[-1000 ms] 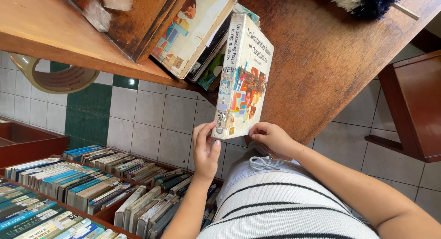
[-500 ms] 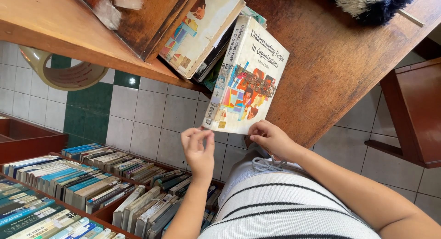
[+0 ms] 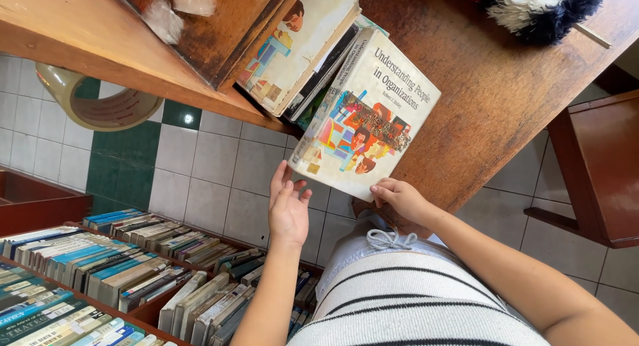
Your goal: The person repairs a book spine by applying clear tape. They use scissors to cut the tape and smooth it over the spine, then flip the book to apply tape to the other side. Finally, they open the book to check the repair and wipe the cover with a duster.
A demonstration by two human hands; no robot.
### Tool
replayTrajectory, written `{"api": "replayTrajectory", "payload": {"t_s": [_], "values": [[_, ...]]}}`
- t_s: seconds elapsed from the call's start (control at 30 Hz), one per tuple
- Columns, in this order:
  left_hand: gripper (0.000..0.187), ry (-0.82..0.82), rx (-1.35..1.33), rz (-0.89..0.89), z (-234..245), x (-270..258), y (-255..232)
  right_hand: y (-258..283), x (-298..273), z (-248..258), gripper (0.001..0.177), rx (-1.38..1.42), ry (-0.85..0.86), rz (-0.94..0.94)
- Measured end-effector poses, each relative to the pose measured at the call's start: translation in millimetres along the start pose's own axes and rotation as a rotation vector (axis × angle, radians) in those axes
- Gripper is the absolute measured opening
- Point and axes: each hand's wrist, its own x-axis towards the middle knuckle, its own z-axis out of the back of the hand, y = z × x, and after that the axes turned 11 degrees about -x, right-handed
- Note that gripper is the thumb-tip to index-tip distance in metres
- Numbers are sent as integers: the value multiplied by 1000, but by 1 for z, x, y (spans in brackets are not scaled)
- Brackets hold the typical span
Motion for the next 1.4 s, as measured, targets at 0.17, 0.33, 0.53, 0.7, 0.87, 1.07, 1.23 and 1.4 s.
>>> {"api": "replayTrajectory", "payload": {"t_s": [0.17,0.33,0.53,0.7,0.87,1.07,1.23,1.4], "values": [[57,10,41,20,15,27,12,-8,-2,-4,25,8,24,-135],[54,-23,56,-31,20,47,27,-9,1,-4,20,-32,24,-141],[56,-21,84,-185,-3,49,25,20,19,-5,24,-125,-37,-88],[57,98,175,-395,-12,68,25,-6,124,-25,25,-149,-85,-28],[57,126,153,-441,-17,87,17,49,107,10,28,-219,-14,-55],[58,61,111,-437,-4,92,29,69,70,71,22,86,-163,-87],[57,12,61,-435,12,86,37,43,89,80,30,-107,-287,2],[53,48,172,-401,-3,57,31,18,138,48,62,24,-353,176]]}}
